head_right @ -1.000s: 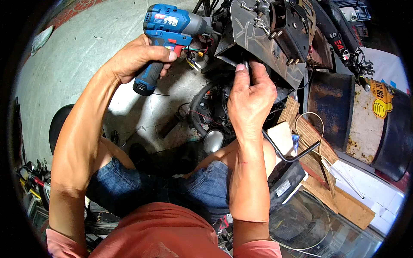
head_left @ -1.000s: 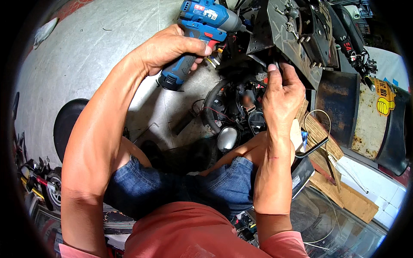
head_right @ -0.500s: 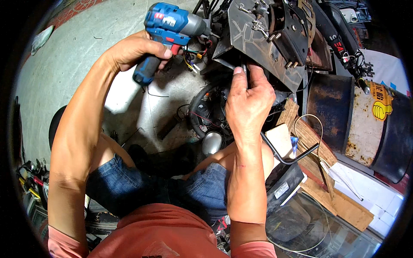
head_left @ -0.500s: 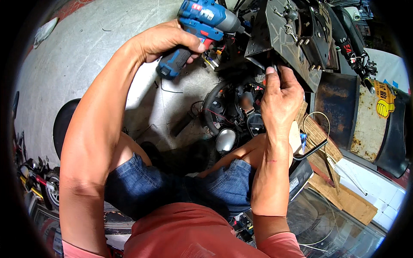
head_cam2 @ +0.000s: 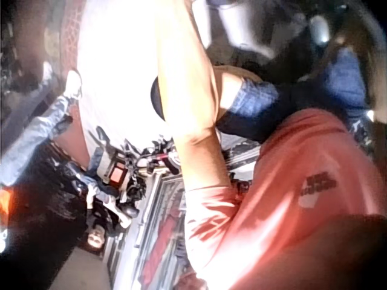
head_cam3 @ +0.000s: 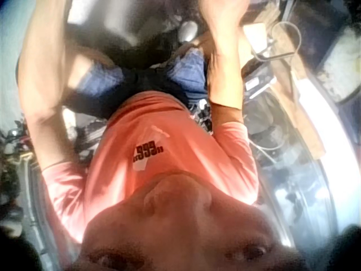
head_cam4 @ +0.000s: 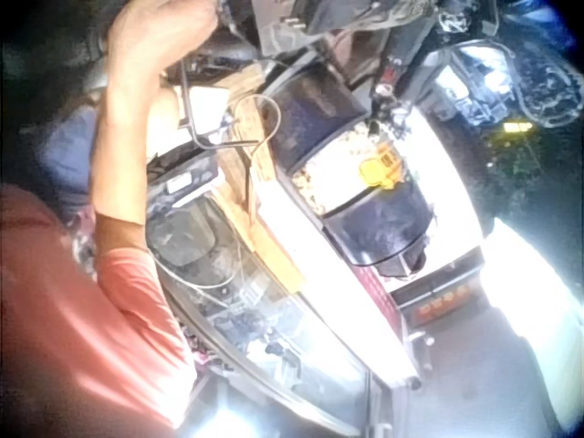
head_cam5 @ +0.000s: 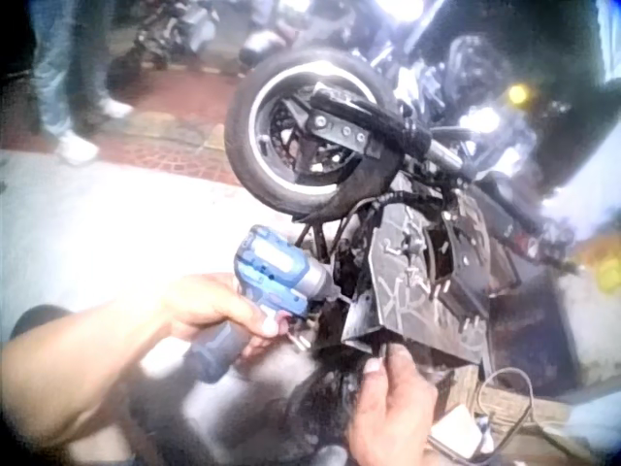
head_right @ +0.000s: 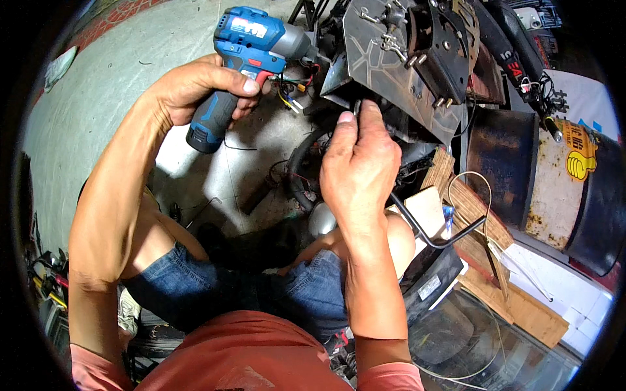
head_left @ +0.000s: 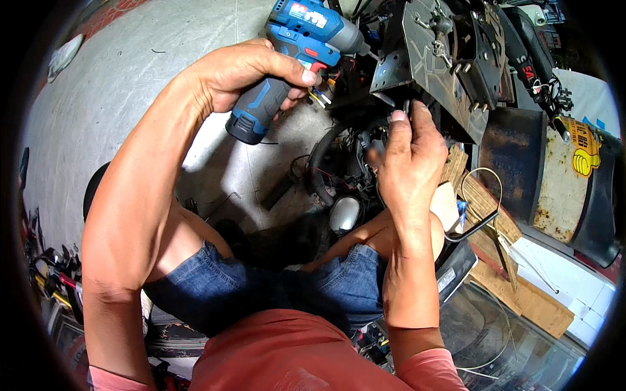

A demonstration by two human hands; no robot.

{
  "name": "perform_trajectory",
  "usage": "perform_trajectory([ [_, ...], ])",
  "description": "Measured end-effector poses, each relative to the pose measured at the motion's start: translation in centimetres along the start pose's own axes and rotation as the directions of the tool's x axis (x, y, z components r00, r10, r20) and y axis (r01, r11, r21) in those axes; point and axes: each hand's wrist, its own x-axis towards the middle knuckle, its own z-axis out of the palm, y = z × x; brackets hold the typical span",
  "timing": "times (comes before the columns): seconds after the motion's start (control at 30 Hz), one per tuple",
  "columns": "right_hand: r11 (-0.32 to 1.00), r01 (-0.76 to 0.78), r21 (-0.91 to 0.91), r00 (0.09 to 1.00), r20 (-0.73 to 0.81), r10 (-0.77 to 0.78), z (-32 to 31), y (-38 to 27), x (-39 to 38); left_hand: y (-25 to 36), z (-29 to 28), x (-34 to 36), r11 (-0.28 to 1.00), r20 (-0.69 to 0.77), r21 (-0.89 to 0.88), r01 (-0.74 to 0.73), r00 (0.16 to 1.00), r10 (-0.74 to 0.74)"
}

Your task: The person sits on the floor in a workshop and uses a blue cordless impact driver to tighten screws on a metal plate attached to the front fork of a motorcycle. The person repeatedly positions the tool and drives screws into the assembly.

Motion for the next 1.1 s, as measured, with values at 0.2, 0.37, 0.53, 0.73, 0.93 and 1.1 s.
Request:
perform_trajectory([
  [0.2, 0.995, 0.095, 0.018, 0.995, 0.032, -0.095, 0.1, 0.0, 0.0, -0.3, -0.3, 0.5, 1.0, -0.002, -0.007, 0.001, 1.0, -0.001],
  [0.37, 0.965, -0.033, 0.261, 0.993, 0.119, 0.002, 0.1, 0.6, 0.2, -0.5, 0.2, 0.8, 0.999, -0.014, 0.005, -0.04, 0.999, 0.04],
  [0.53, 0.991, -0.011, 0.136, 0.99, 0.143, -0.009, -0.8, 0.9, 0.8, -1.1, -0.2, 1.0, 0.999, -0.047, 0.034, -0.026, 0.999, 0.028],
  [0.73, 0.997, 0.072, 0.011, 0.993, 0.09, -0.073, -0.8, 1.1, 0.5, -0.5, 0.0, 0.9, 1.0, -0.006, 0.017, -0.004, 1.0, 0.004],
  [0.93, 0.939, 0.298, 0.17, 0.953, -0.105, -0.284, 0.3, 2.6, 0.9, -0.4, 0.1, 1.1, 1.0, 0.018, -0.014, 0.007, 1.0, -0.007],
  [1.1, 0.984, 0.177, 0.005, 0.964, -0.204, -0.172, 1.5, 2.0, 0.2, -0.7, 0.2, 1.1, 1.0, 0.019, -0.006, 0.002, 1.0, -0.002],
])
